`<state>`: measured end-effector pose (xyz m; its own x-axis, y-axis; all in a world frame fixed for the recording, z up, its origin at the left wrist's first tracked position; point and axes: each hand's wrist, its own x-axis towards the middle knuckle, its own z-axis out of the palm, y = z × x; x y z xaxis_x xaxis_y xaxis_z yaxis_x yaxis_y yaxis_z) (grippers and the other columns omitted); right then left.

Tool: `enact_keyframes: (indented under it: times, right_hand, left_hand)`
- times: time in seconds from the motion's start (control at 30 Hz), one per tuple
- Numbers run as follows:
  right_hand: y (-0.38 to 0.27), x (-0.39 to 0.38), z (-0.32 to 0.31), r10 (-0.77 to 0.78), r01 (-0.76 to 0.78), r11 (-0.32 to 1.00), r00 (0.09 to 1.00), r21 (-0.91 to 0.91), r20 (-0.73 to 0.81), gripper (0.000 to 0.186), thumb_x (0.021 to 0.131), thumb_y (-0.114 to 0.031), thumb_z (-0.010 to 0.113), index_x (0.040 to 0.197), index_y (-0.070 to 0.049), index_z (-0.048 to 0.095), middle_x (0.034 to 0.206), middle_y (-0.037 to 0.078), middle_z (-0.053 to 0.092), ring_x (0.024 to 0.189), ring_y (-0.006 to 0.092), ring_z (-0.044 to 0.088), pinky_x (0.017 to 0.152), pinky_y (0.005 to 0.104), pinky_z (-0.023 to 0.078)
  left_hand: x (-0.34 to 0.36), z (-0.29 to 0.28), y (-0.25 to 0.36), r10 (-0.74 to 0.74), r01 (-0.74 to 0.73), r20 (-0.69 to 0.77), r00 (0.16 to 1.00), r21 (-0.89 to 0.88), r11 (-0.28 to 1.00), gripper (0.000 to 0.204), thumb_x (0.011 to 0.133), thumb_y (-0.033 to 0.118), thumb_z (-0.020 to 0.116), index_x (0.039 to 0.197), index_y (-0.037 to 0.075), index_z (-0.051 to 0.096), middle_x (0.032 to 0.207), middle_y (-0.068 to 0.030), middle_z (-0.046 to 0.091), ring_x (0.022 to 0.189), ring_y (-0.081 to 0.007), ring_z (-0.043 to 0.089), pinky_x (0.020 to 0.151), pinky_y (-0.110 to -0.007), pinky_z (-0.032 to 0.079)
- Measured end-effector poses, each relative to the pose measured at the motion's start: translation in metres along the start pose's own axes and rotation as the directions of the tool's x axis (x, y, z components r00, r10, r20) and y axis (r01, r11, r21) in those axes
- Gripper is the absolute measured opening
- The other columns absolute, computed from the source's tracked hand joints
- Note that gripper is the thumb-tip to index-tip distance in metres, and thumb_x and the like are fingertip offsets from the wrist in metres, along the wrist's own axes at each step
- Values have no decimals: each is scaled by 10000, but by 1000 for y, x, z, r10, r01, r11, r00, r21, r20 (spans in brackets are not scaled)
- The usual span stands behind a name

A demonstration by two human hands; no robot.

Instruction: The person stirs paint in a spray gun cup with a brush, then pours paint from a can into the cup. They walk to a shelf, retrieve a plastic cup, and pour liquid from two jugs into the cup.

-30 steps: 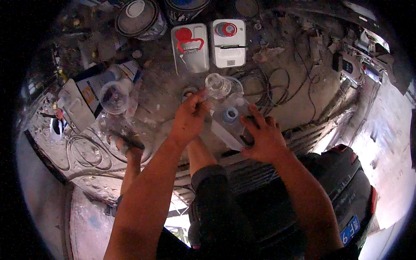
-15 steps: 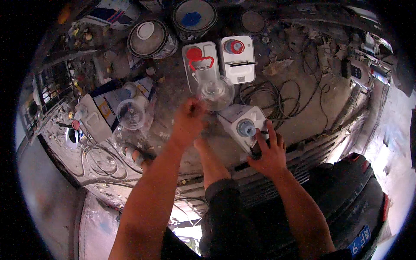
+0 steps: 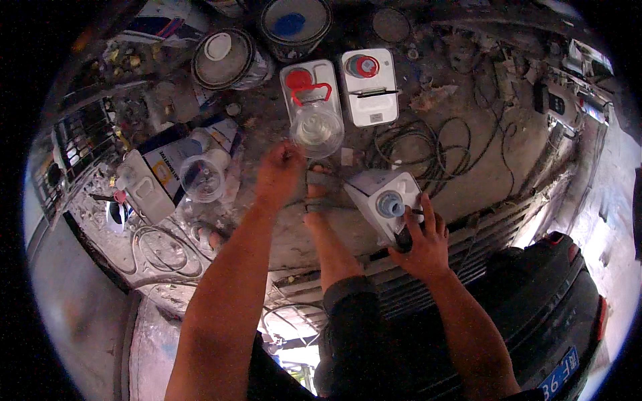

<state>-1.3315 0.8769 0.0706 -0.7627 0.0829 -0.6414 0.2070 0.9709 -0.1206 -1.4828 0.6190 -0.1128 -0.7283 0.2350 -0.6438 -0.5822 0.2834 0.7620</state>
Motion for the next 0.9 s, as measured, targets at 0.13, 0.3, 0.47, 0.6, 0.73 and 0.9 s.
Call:
enact_keyframes:
  times: [0.13,0.3,0.47,0.6,0.73,0.9]
  right_hand:
    - [-4,-4,-3,22,-21,1000,999,-21,33,955,591,-434,794,1420,-212,376,1547,138,135,1195,469,394,931,604,387]
    - [-19,-6,-12,40,-39,998,999,-39,23,838,579,-328,795,1334,-152,475,1522,134,208,1206,437,399,921,577,396]
    - [-25,-4,-20,-6,6,999,1000,-52,9,879,566,-309,804,1355,-156,447,1531,132,180,1212,440,390,923,584,396]
    - [-32,-5,-24,-50,50,995,999,-82,-4,872,569,-290,805,1353,-151,450,1536,134,166,1208,441,395,918,589,398]
    - [-41,-1,-28,-73,78,991,996,-107,55,889,606,-379,778,1396,-212,405,1543,130,158,1202,476,388,919,614,396]
    - [-47,2,-31,-108,117,985,991,-127,76,925,614,-425,771,1425,-238,366,1544,128,162,1196,496,388,931,629,383]
  left_hand:
    - [-9,5,3,-45,51,-53,998,133,990,239,876,227,633,1005,25,625,925,-109,673,867,-162,630,772,-312,488]
    - [-49,-13,-12,-224,214,-51,973,-145,966,254,886,222,630,1034,18,600,968,-104,660,899,-188,643,773,-299,492]
    - [-109,-53,-15,-340,181,-182,923,-573,799,306,913,201,591,1140,13,508,1056,-100,609,931,-230,638,786,-320,506]
    - [-117,-82,9,-317,22,-310,896,-683,730,342,923,183,576,1197,33,436,1084,-125,585,980,-267,626,811,-352,515]
    - [-105,-103,-3,-292,-57,-335,896,-738,672,297,928,183,576,1146,38,438,1071,-133,584,990,-267,623,812,-350,515]
    - [-94,-109,9,-380,-16,-375,846,-730,684,223,921,177,598,1041,27,486,1026,-116,591,965,-238,624,795,-332,519]
